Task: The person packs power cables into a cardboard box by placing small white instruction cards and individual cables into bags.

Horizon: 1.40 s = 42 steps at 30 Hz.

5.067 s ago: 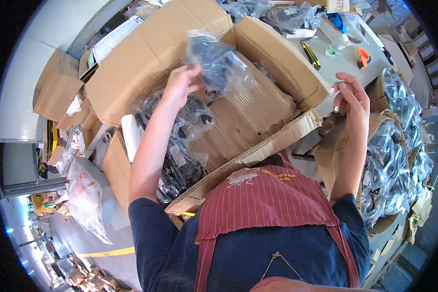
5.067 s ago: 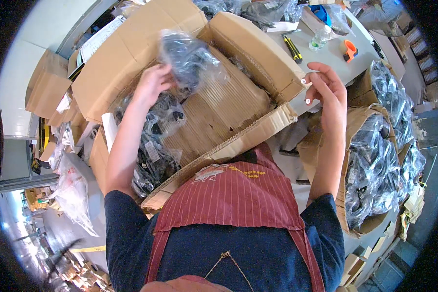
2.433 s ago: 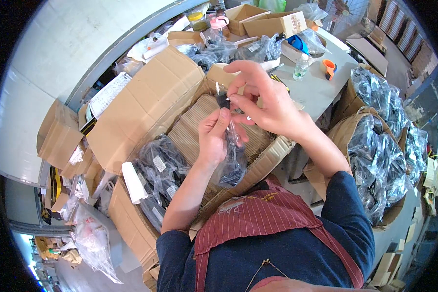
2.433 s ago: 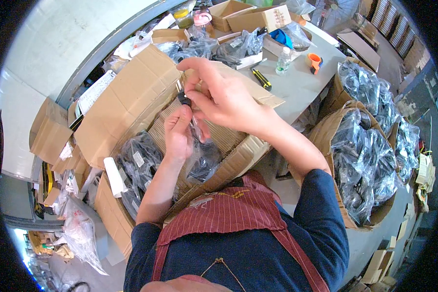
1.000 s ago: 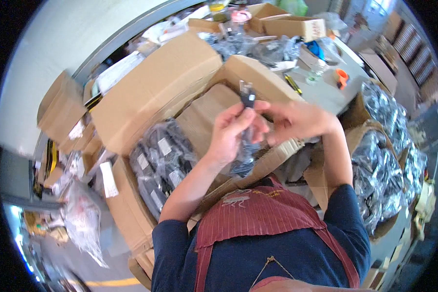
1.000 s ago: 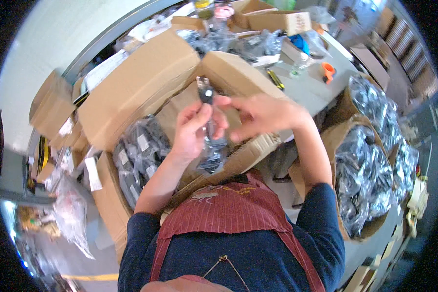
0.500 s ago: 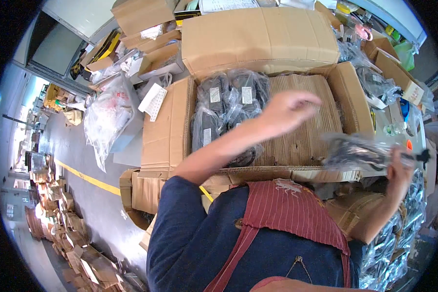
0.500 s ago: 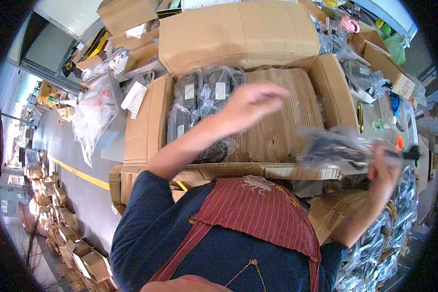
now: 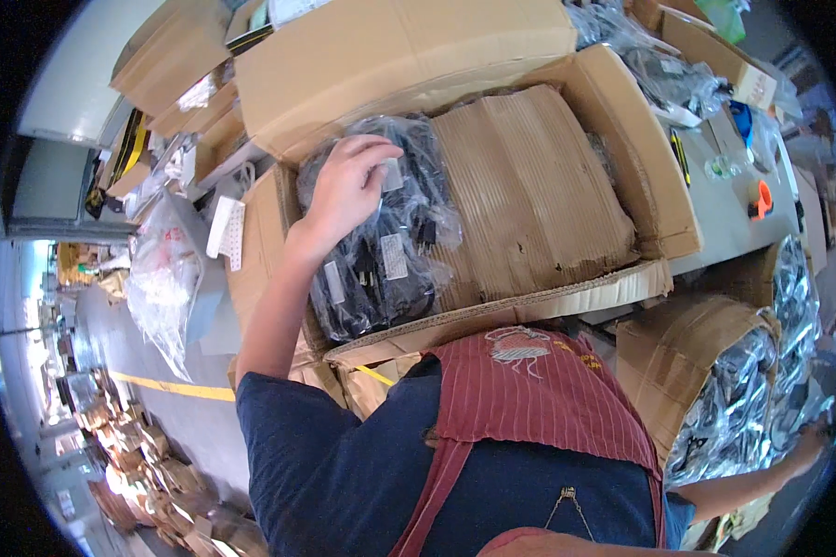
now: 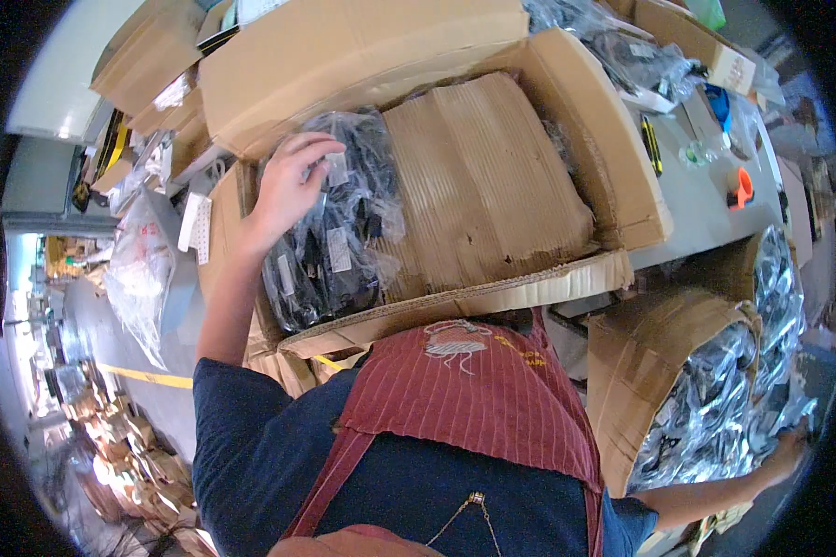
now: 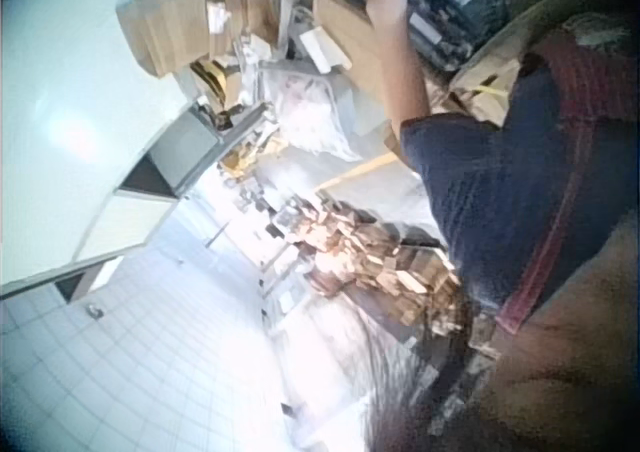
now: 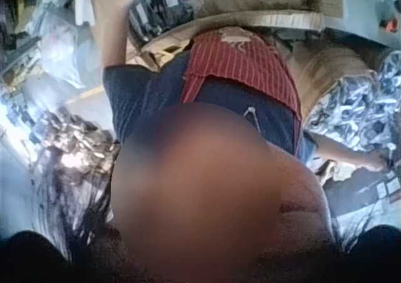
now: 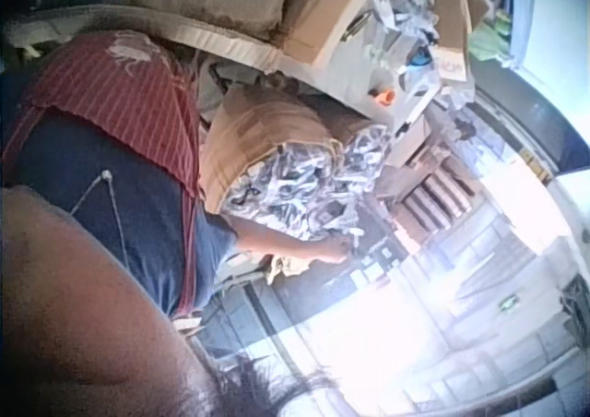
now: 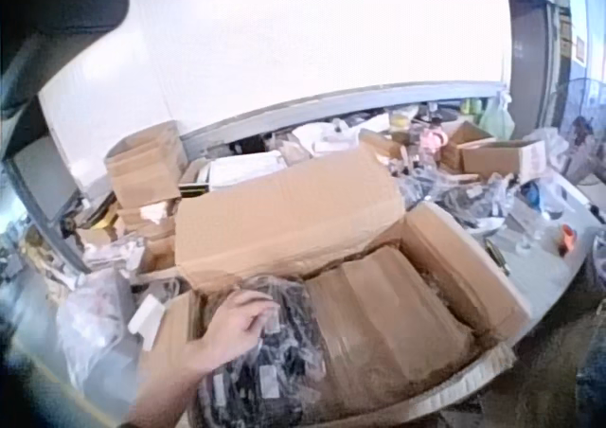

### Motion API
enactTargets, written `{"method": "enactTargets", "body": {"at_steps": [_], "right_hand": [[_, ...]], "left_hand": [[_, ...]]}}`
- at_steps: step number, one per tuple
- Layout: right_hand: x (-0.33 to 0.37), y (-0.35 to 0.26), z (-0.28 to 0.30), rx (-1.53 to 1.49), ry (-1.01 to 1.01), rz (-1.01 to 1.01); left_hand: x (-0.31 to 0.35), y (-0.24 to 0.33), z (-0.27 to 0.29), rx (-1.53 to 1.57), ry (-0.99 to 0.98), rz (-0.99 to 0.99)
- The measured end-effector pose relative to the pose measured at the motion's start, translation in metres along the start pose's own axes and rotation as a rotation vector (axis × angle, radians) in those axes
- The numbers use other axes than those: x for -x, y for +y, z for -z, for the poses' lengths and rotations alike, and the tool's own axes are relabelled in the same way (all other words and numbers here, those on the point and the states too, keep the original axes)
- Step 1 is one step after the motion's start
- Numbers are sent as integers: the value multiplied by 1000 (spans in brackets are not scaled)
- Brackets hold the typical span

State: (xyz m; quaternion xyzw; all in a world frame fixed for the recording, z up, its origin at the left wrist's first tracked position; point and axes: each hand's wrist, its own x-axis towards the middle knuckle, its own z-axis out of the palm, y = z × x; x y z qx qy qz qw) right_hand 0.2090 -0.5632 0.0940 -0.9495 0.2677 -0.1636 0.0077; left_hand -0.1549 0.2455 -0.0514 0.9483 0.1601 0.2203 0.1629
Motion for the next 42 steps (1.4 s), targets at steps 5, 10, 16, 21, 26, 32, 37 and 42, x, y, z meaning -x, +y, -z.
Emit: {"method": "enactTargets", "body": {"at_steps": [5, 10, 16, 21, 26, 32, 37, 42], "right_hand": [[-38, 119, -156, -163, -415, 311], [100, -24, -110, -553, -461, 512], [190, -150, -48, -885, -594, 753], [261, -228, -8, -1052, -902, 820], [308, -282, 23, -1247, -996, 1269], [345, -333, 45, -1444, -1073, 1475], [354, -354, 25, -1454, -1159, 1371], [358, -364, -6, -1545, -1212, 1202]], "left_hand": [[-26, 11, -23, -21, -466, -321], [-36, 23, -40, -336, -770, -382], [-70, 7, -52, -274, -812, -802], [-74, 40, -22, 208, -479, -330], [-61, 104, -30, 965, -321, -26], [-41, 161, -82, 1404, -461, 223], [-37, 167, -103, 1400, -490, 306], [-37, 172, -102, 1607, -511, 363]]}}
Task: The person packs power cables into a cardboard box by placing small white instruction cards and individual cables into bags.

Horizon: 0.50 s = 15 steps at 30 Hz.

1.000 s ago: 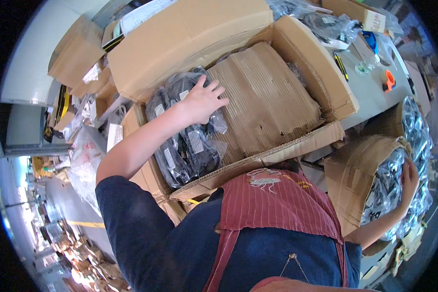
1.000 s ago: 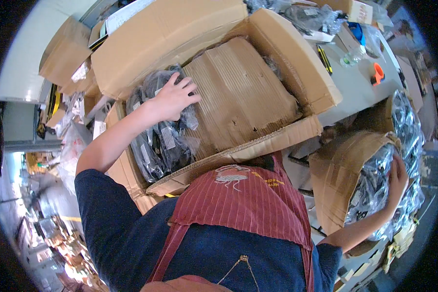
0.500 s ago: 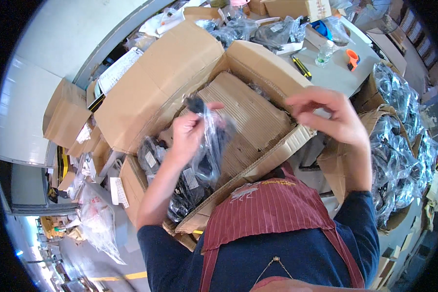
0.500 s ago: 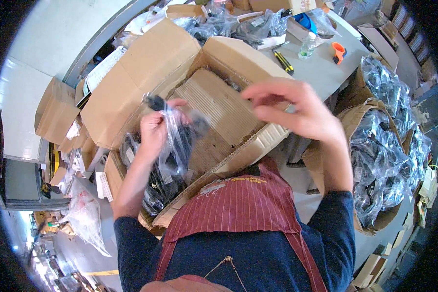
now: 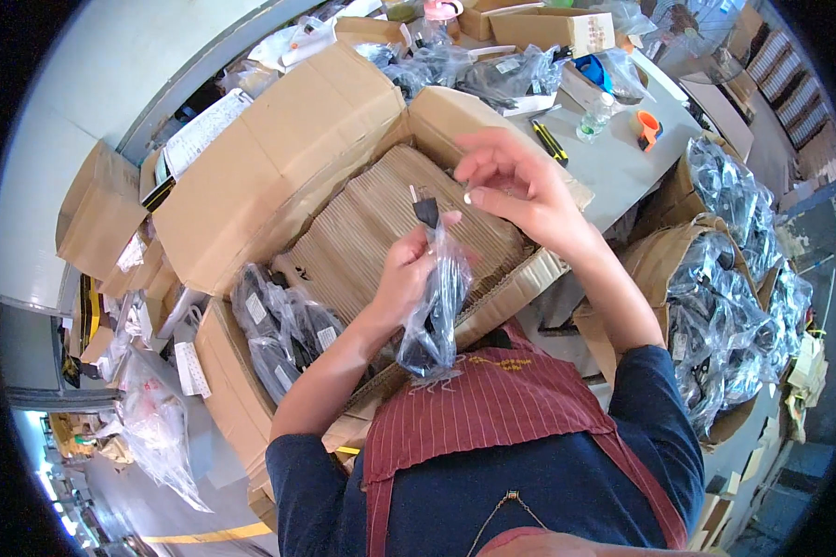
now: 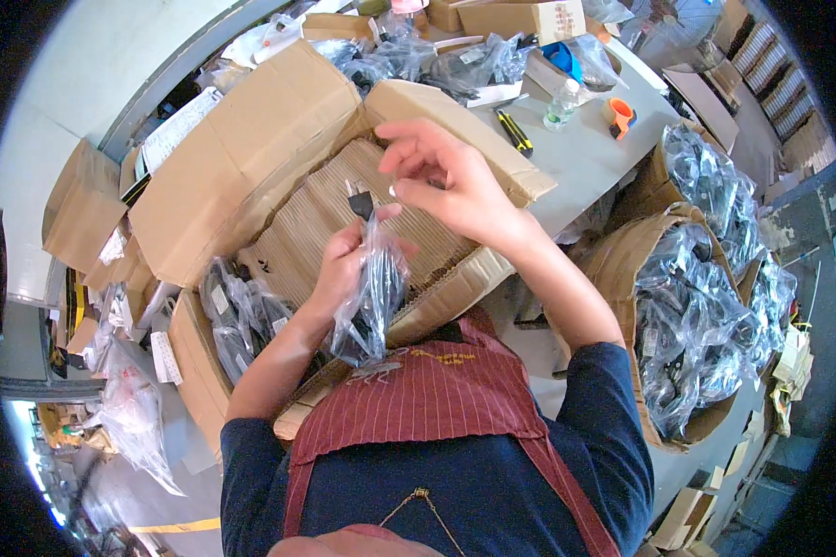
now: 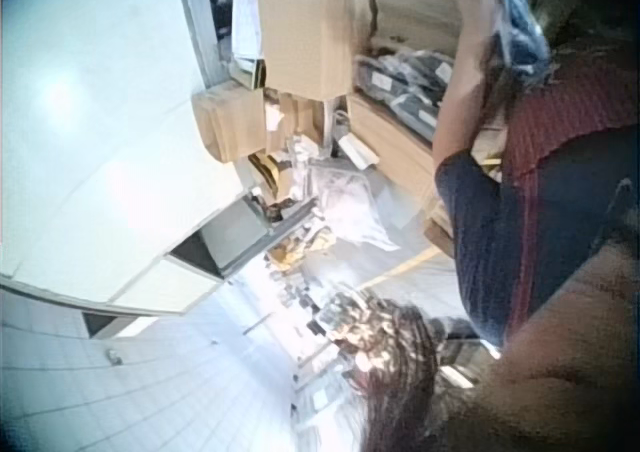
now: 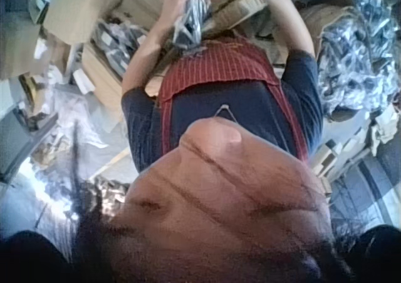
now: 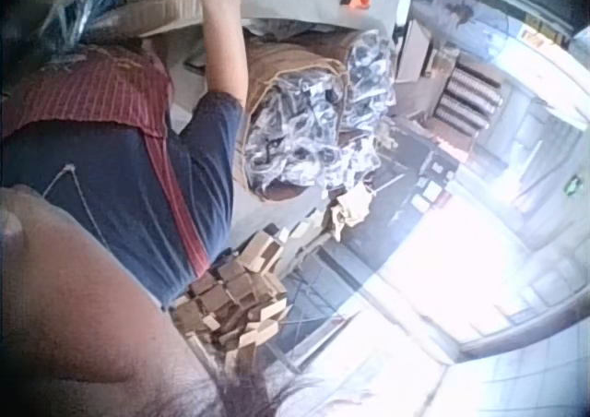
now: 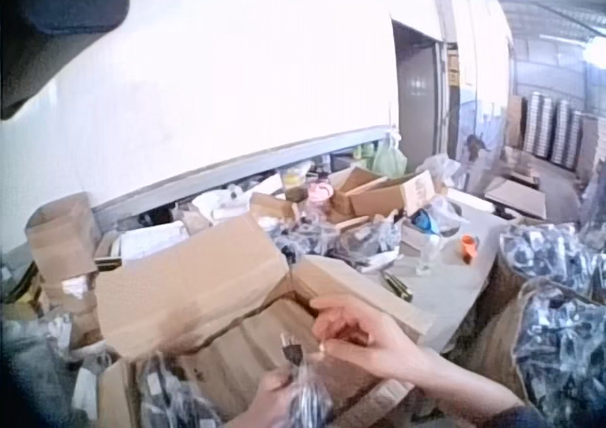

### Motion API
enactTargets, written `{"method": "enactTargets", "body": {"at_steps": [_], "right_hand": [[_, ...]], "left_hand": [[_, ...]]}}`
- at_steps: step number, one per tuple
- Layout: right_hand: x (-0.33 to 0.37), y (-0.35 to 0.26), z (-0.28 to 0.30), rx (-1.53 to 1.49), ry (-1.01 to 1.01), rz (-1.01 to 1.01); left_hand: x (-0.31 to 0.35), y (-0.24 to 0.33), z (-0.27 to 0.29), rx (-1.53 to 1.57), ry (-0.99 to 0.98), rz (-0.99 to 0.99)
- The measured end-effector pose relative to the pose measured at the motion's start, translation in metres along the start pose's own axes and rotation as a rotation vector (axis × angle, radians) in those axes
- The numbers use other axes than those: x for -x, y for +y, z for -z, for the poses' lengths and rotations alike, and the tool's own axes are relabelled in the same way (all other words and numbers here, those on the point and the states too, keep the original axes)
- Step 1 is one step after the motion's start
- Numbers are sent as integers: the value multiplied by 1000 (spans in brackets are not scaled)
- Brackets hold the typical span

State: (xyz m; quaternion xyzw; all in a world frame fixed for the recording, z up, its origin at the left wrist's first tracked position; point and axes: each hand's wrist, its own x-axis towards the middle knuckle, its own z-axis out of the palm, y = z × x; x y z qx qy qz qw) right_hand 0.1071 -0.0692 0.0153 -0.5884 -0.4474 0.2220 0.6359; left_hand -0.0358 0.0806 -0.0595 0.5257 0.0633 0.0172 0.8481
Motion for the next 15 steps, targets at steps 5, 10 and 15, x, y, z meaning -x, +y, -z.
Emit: {"method": "enactTargets", "body": {"at_steps": [5, 10, 15], "right_hand": [[-10, 20, -5, 230, -62, 249], [-9, 42, -12, 283, -266, 271], [-6, 50, -25, 581, -93, 354]], "left_hand": [[7, 5, -1, -56, -207, 79], [18, 15, -6, 157, -184, 115], [29, 33, -5, 313, -43, 228]]}}
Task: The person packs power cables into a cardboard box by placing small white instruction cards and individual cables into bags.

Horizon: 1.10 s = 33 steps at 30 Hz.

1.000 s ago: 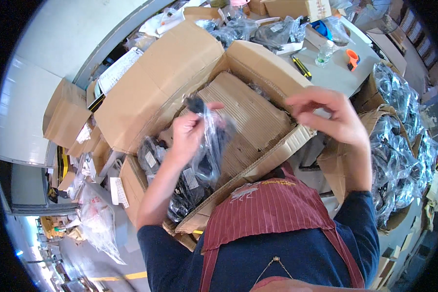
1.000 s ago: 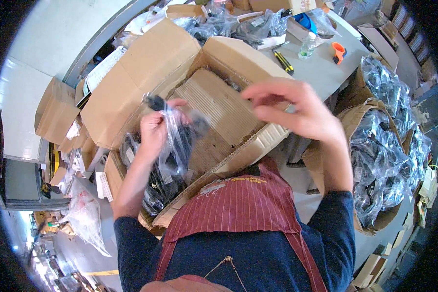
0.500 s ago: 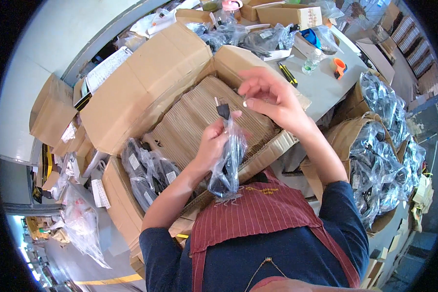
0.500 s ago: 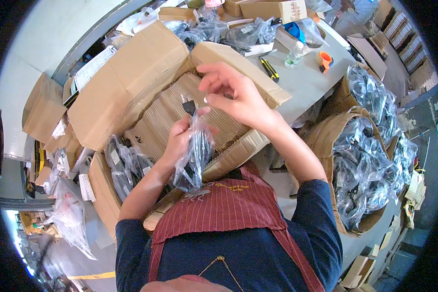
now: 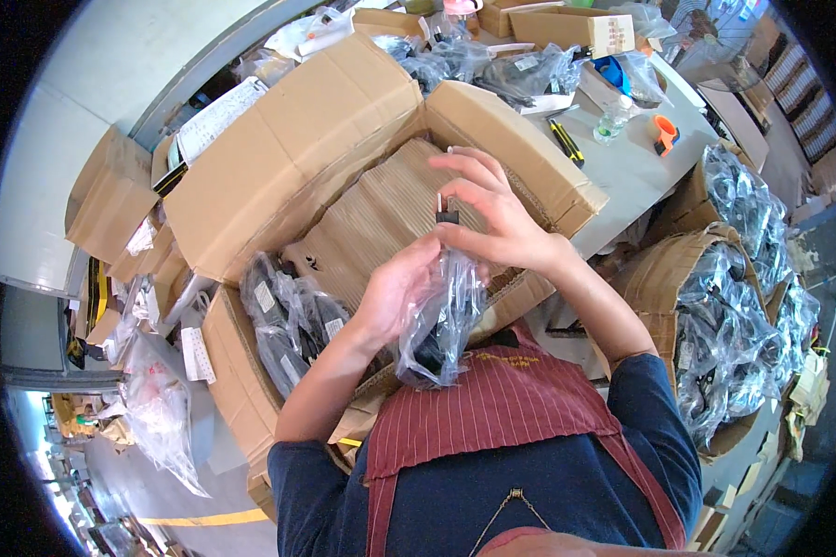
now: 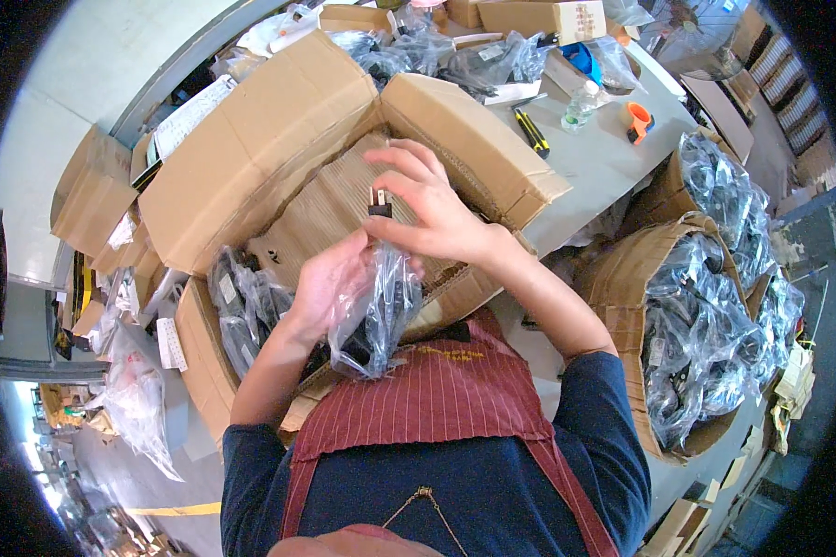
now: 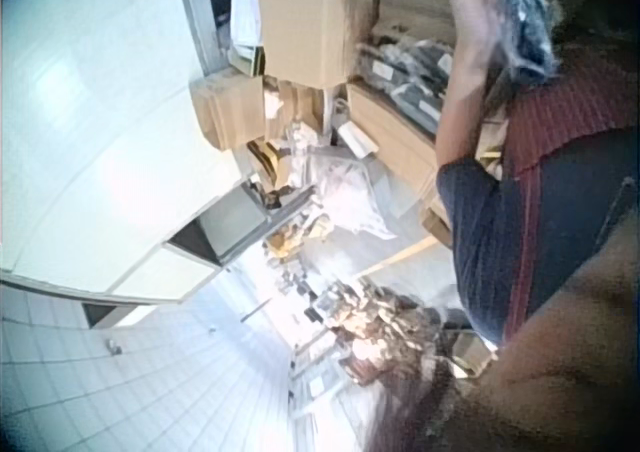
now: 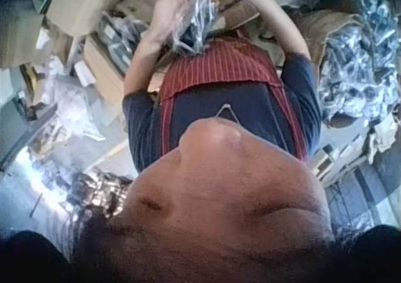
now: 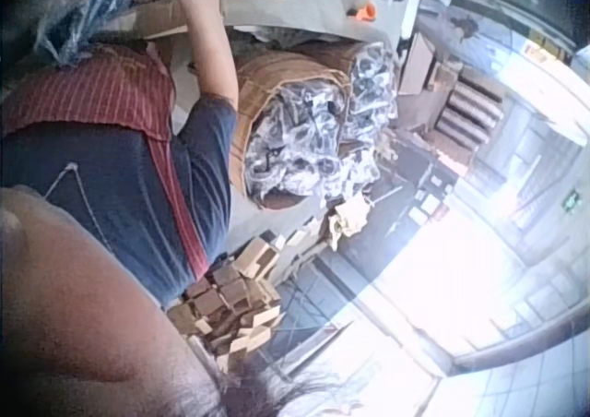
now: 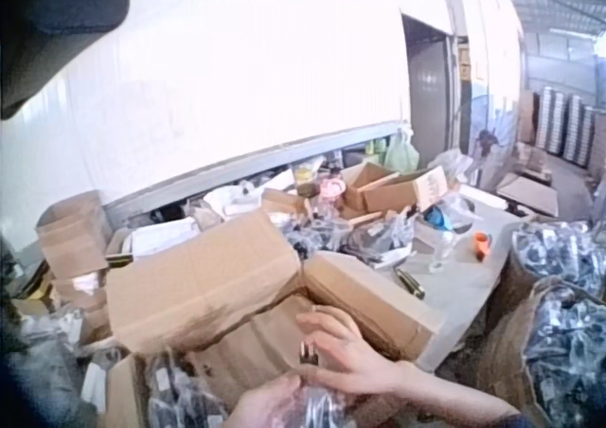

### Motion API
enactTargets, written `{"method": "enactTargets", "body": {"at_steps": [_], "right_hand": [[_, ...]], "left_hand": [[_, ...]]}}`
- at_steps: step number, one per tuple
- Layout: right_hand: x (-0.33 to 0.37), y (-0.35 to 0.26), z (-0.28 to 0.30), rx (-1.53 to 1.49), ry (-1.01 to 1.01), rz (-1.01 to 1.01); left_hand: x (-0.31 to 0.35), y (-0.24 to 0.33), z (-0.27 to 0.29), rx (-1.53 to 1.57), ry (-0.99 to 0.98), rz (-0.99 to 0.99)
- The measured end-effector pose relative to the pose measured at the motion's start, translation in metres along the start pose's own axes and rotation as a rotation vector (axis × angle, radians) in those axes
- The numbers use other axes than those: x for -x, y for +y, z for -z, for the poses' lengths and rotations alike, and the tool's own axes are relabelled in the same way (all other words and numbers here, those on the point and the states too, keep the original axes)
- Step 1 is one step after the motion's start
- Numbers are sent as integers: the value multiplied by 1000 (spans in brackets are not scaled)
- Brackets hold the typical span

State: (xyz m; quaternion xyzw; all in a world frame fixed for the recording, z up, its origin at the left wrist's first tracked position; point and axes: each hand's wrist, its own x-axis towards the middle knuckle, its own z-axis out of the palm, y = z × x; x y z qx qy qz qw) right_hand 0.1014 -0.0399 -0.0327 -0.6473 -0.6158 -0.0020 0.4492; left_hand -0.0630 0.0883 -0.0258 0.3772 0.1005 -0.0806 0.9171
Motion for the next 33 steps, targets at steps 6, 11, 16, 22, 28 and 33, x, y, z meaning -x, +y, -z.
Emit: {"method": "enactTargets", "body": {"at_steps": [6, 11, 16, 22, 28, 33], "right_hand": [[-4, -11, -5, 74, 121, -59], [-9, -18, 7, -77, 195, -71], [0, -11, 22, -541, 331, -159], [3, -34, 10, -397, 197, -177], [4, -30, -2, -244, 228, -63], [0, -37, -6, -184, 268, -6]], "left_hand": [[1, -15, 0, -745, 303, -295], [0, -18, -7, -639, 275, -273], [3, -8, -13, -480, 303, -197], [-2, -7, -4, -347, 348, -149], [-1, -6, -4, -249, 293, -147], [1, -9, 11, -171, 153, -160]]}}
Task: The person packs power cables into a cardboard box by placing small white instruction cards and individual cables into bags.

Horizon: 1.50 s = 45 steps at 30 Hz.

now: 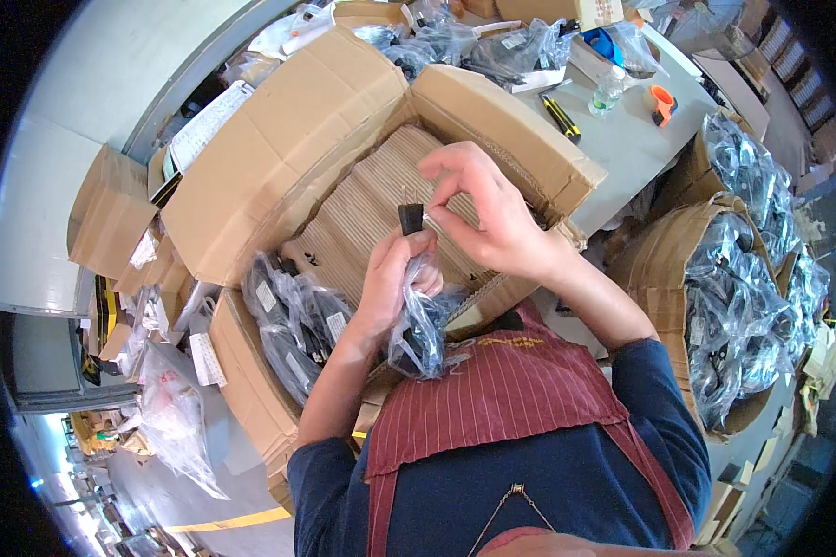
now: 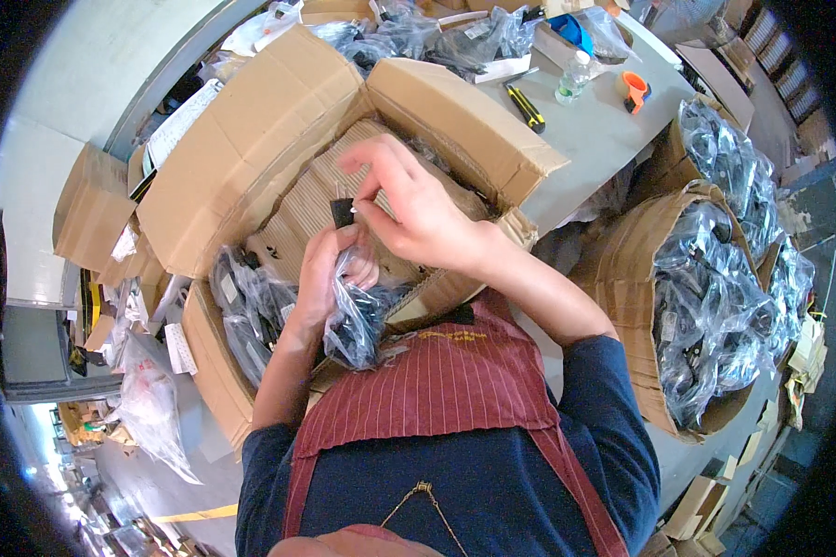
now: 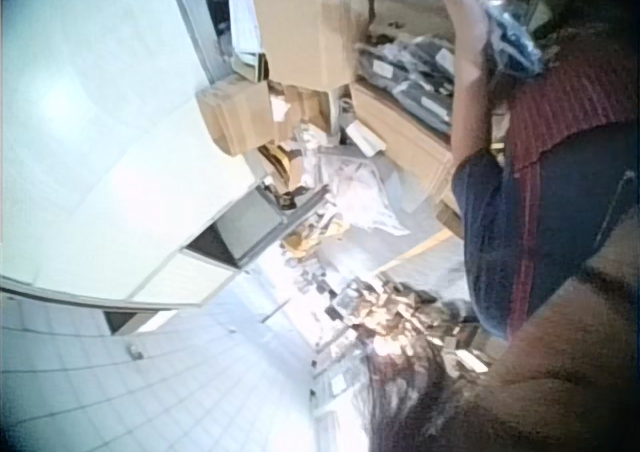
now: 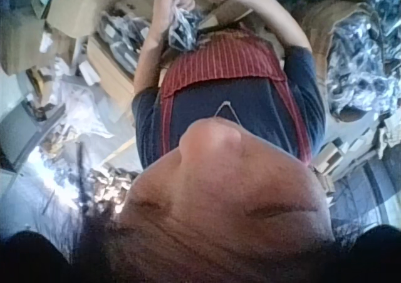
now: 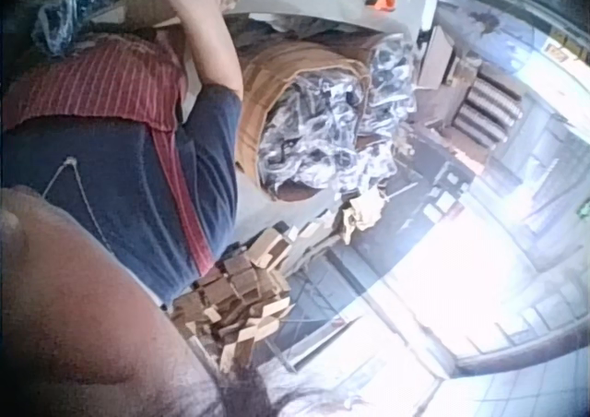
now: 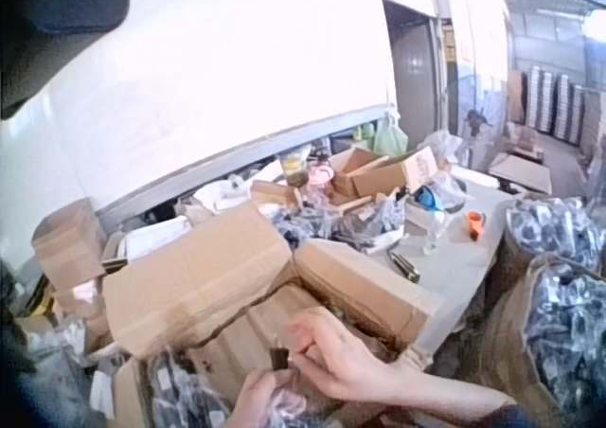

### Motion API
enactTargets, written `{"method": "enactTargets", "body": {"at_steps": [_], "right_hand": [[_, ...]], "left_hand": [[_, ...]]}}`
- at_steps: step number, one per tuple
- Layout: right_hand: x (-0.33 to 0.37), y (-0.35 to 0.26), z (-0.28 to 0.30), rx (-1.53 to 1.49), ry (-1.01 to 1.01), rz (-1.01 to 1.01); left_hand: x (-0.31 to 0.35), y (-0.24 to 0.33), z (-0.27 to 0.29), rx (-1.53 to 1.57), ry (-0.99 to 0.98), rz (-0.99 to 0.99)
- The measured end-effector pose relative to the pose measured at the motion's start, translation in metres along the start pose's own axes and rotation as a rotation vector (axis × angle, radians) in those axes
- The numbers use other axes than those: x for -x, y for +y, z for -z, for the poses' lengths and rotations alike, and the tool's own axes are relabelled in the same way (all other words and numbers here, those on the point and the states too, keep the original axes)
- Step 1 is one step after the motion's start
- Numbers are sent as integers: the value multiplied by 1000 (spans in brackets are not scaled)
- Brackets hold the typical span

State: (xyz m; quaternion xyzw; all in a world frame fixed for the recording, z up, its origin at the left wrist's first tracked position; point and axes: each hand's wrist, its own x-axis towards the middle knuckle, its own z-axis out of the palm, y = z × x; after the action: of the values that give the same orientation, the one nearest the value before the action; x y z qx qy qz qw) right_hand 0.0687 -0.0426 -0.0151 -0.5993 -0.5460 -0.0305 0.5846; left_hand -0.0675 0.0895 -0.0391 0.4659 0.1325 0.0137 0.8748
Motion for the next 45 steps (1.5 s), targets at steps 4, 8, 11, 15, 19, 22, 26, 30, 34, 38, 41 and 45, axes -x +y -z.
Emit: {"method": "enactTargets", "body": {"at_steps": [4, 8, 11, 15, 19, 22, 26, 30, 34, 38, 41, 45], "right_hand": [[-1, -5, -7, 81, -11, 50], [-1, -9, -12, 122, 0, 78], [0, -7, -14, 262, -19, 144], [1, -9, -18, 367, -25, 213], [-1, -14, -20, 457, -55, 305], [0, -21, -21, 527, -124, 291], [-4, -22, -19, 577, -190, 234], [-24, -15, 0, 464, -80, -5], [-22, 13, 16, 413, -35, -165], [8, 34, 17, 115, -357, -52], [41, 24, -10, -286, -651, -17], [53, -5, -18, -314, -630, -145]], "left_hand": [[2, 0, -2, 25, -1, 11], [3, -1, -2, 31, 24, 27], [3, -1, -4, 32, 73, 24], [4, -1, -4, 26, 45, 20], [6, 1, -14, 0, 49, -23], [8, -1, -15, -16, 71, -27], [9, 2, -17, -67, 89, -16], [10, 5, -6, -58, 17, 85], [13, 7, -19, -141, -85, 76], [17, -1, -7, 55, -105, -9], [25, 9, -24, 101, -140, -135], [32, 9, -36, 4, -117, -294]]}}
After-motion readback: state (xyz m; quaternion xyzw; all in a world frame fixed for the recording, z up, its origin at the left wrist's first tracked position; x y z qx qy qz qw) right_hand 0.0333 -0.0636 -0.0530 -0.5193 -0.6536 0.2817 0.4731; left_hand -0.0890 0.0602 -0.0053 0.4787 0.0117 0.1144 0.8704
